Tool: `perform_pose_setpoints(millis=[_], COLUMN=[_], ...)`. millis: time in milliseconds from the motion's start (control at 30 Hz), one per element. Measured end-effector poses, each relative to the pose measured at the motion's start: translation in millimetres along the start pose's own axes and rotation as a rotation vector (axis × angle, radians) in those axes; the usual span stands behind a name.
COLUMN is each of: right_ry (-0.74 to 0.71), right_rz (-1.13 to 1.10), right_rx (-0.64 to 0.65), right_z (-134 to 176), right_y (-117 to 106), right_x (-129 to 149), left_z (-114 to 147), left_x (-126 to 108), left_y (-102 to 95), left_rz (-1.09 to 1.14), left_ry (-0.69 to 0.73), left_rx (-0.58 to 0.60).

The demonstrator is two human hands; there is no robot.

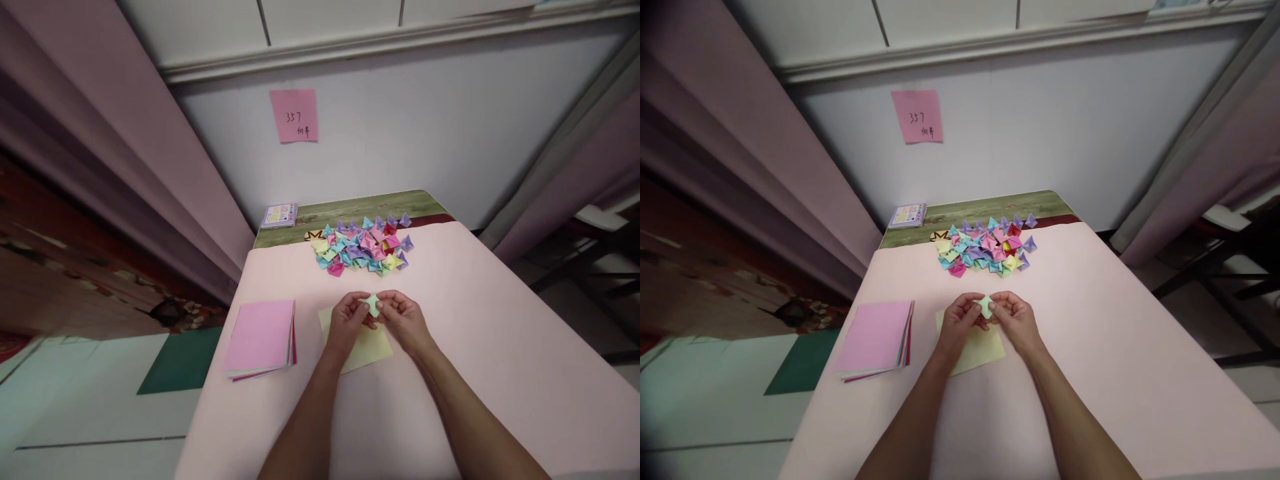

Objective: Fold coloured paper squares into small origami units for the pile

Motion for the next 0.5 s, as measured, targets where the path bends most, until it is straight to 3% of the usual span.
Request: perform_pose_setpoints(millis=[233, 500], right_ry=[0.010, -0.048], right_rz=[0.018, 0.034], right_rx=[0.012, 0.113], right_z=[5, 5], right_y=[-1, 4], right_x=[4, 2], left_z=[0, -2], left_x=[1, 3], left_y=[-0.7, -13.4], left_rz=[0.020, -0.002], left_ry=[-0.003, 0.021], left_rx=[0.013, -0.078])
Point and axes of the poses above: each hand's wrist, its own z-axis away from the middle knuckle, its own y-axis out of the palm, x = y × z, the point moved 9 cm from there along -z, towards the middle knuckle, and after that the axes turned 6 degrees about z, right-handed, at the moved point
